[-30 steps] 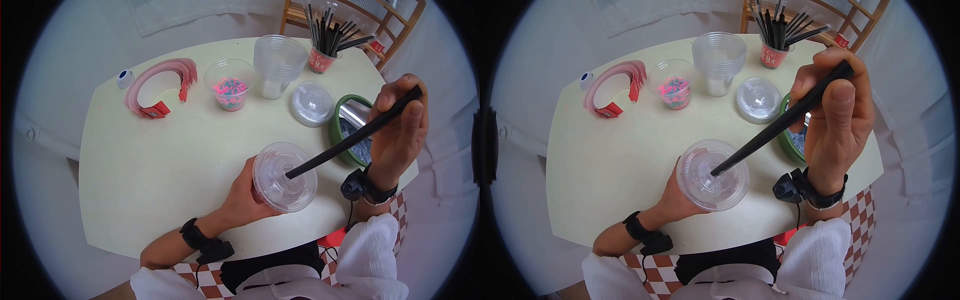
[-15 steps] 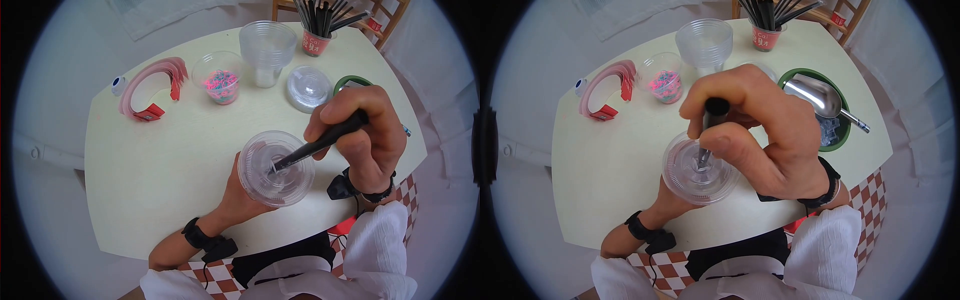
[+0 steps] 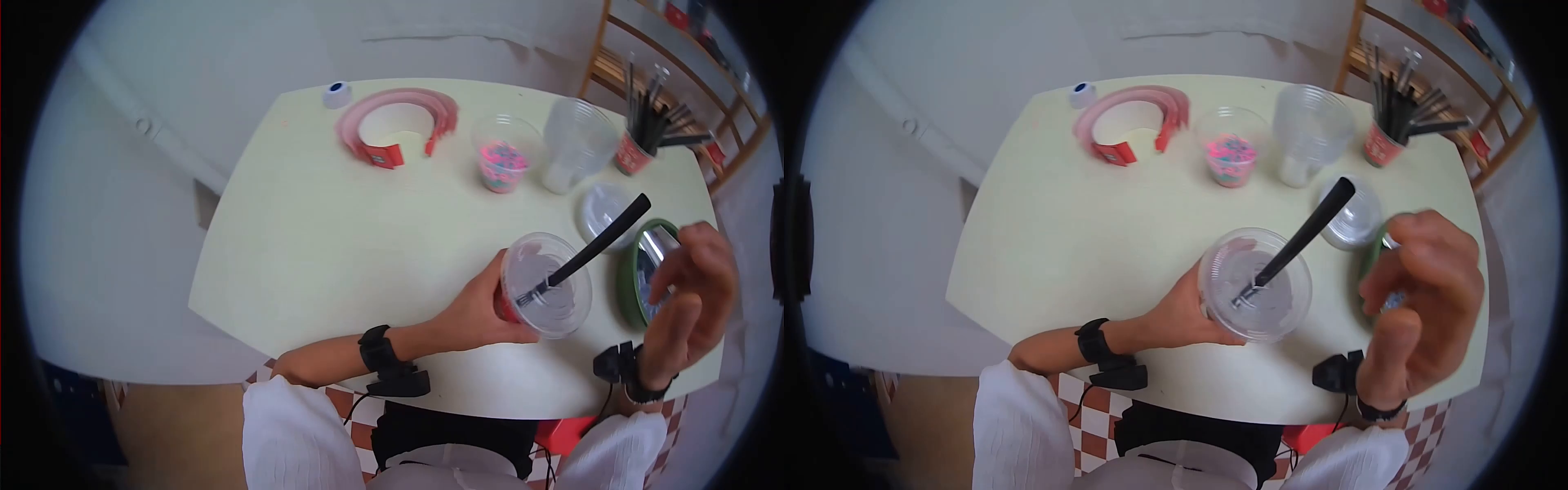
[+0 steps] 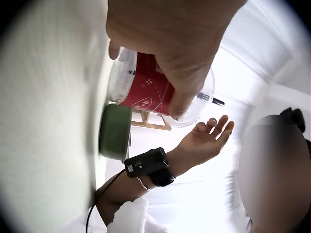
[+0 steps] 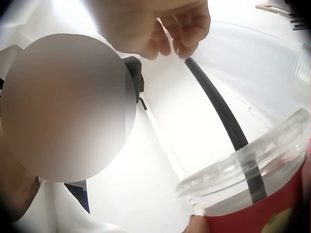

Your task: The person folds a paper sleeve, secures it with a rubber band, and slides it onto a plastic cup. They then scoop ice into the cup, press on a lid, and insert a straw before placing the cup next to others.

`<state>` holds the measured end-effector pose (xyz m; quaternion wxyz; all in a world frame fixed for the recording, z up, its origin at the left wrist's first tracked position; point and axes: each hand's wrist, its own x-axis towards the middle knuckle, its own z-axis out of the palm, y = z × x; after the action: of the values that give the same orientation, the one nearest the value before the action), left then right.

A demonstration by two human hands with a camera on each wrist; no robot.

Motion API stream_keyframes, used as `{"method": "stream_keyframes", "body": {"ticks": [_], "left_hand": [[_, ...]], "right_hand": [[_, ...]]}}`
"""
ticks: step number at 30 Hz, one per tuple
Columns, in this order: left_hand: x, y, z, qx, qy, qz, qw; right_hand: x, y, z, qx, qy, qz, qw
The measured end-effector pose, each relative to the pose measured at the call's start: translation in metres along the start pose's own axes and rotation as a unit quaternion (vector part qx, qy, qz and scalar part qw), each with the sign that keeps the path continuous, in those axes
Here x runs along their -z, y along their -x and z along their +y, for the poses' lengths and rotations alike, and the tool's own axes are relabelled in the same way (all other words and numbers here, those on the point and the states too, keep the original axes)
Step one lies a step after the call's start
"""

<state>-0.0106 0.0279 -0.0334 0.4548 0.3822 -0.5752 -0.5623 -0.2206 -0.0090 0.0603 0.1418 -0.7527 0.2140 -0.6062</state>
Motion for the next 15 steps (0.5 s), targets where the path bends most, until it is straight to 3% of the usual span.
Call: {"method": "stream_keyframes", "body": {"ticks": [4,8,11,15], "left_hand": [[0.025,0.019,0.037,0.104,0.059,0.02,0.993],[0.081,0.055,0.056,0.055,0.007,0.169,0.984],[0.138,0.075,0.052,0.005,-0.05,0.333,0.941],[0.212,0.08,0.03,-0.019,-0.108,0.438,0.892]], "right_hand": [[0.015,-0.005,0.003,0.038,-0.001,0.003,0.999],[0.012,-0.005,0.001,-0.029,-0.041,-0.029,0.998],[-0.001,-0.008,-0.008,-0.07,-0.077,-0.044,0.994],[-0.002,-0.009,-0.01,-0.063,-0.097,-0.063,0.991]]}}
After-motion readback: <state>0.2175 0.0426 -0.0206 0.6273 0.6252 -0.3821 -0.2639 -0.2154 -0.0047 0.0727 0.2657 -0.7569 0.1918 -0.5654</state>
